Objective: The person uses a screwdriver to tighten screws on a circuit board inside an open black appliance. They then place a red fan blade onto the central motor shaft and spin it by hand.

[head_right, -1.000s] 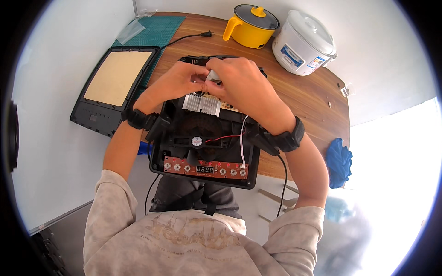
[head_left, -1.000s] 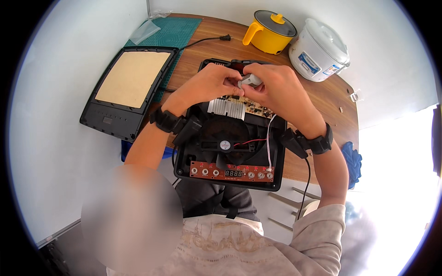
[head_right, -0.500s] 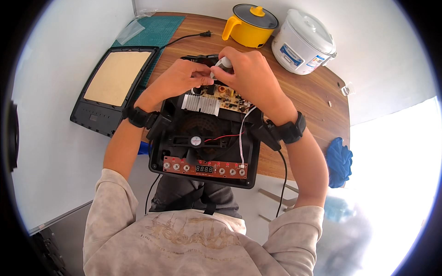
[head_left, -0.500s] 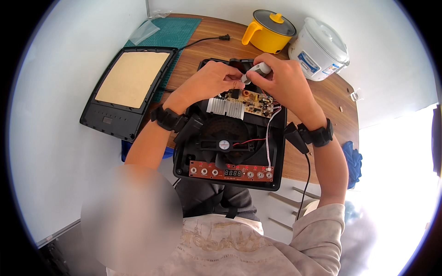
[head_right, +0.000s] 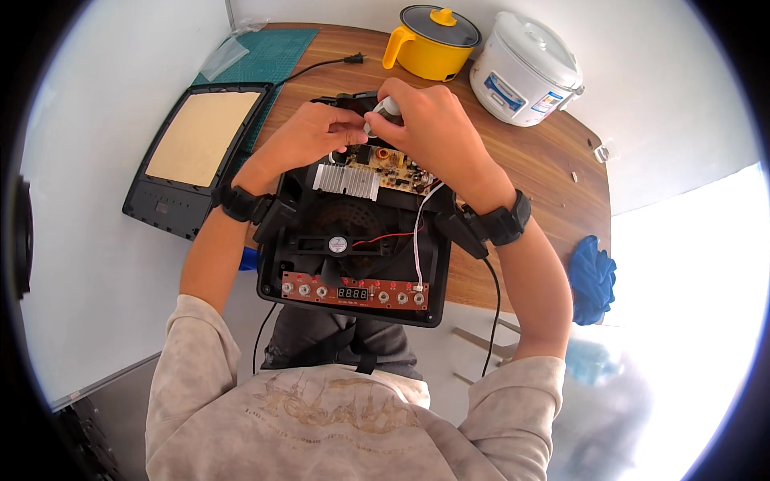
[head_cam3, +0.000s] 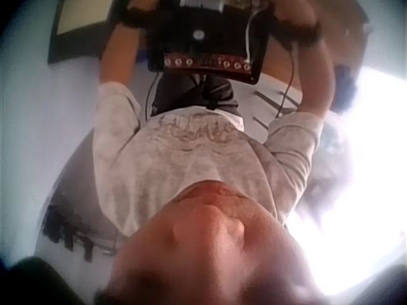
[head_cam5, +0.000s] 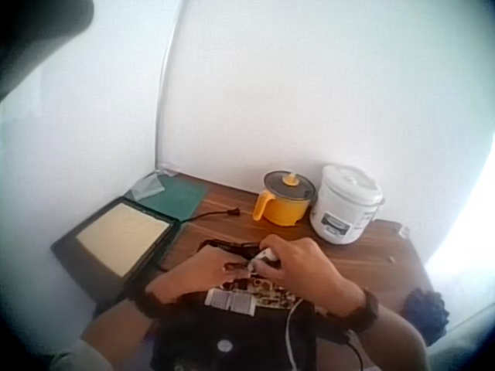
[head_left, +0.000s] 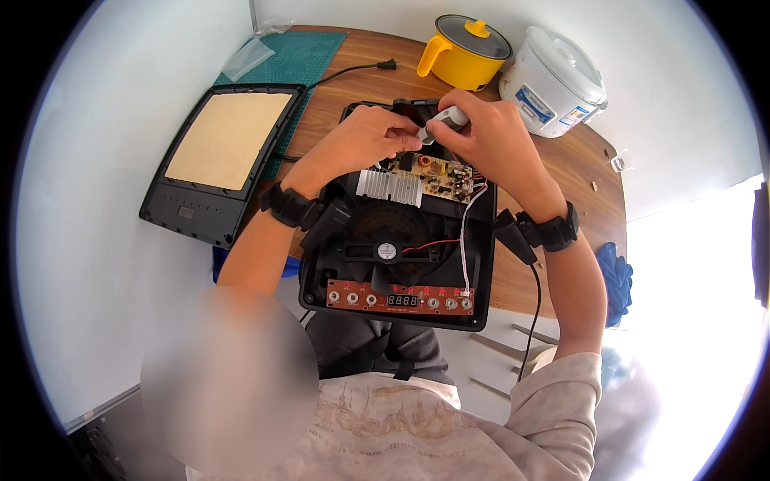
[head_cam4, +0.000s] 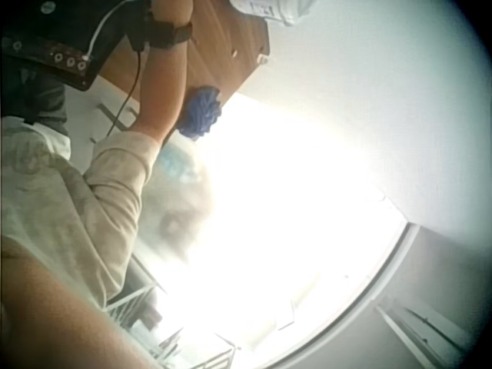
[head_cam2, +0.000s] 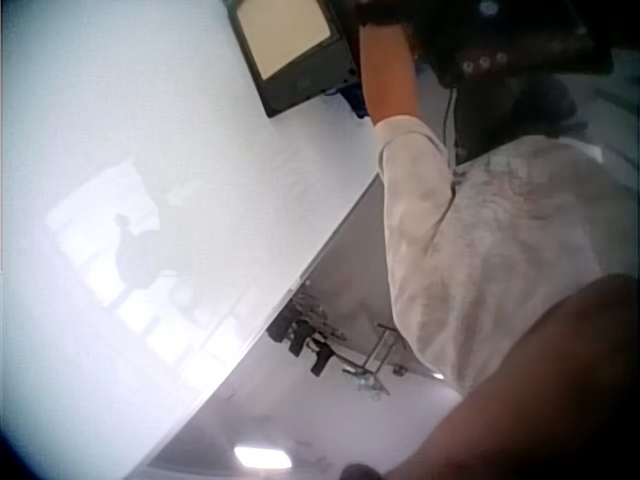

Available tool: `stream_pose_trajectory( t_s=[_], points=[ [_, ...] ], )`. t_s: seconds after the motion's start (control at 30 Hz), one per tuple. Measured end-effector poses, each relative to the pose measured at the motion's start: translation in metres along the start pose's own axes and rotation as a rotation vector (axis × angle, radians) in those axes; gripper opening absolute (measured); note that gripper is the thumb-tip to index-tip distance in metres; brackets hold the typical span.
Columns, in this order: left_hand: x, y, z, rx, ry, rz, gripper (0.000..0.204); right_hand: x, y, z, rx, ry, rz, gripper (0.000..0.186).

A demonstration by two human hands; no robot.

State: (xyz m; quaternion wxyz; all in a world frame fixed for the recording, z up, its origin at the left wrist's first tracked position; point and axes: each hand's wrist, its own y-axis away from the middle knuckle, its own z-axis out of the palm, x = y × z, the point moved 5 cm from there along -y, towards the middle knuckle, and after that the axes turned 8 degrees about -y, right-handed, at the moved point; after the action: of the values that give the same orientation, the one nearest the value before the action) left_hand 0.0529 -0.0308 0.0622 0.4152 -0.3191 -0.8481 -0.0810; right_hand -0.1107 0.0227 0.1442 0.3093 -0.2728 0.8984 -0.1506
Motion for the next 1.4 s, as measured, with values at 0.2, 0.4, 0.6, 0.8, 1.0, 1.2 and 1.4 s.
stream_pose_trajectory(
  t_s=[0.2, 0.4, 0.6, 0.8, 1.0, 1.2, 1.4],
  points=[
    [0.002, 0.001, 0.0, -0.005, -0.014, -0.017, 0.035, 0.0, 0.0, 0.002, 0.006, 0.033, -0.011, 0.028],
    [0.003, 0.001, 0.0, -0.026, -0.008, -0.018, 0.029, -0.002, 0.0, 0.005, 0.012, 0.114, -0.021, 0.03],
    [-0.006, 0.001, 0.0, 0.01, 0.033, 0.003, 0.029, -0.013, -0.004, 0.009, 0.007, 0.402, -0.106, 0.037],
    [-0.005, 0.001, -0.003, -0.015, 0.016, 0.019, 0.029, -0.018, -0.005, 0.016, -0.034, 0.477, -0.145, 0.031],
    [-0.011, 0.003, -0.003, 0.015, 0.021, 0.081, 0.026, -0.026, 0.0, 0.015, -0.077, 0.35, -0.111, 0.024],
    [-0.007, 0.001, -0.001, -0.038, -0.004, 0.061, 0.025, -0.019, 0.0, 0.012, -0.151, 0.299, -0.095, 0.028],
    [-0.009, 0.002, -0.001, -0.051, -0.04, 0.028, 0.026, -0.019, -0.003, 0.011, -0.15, 0.283, -0.141, 0.034]
  ],
)
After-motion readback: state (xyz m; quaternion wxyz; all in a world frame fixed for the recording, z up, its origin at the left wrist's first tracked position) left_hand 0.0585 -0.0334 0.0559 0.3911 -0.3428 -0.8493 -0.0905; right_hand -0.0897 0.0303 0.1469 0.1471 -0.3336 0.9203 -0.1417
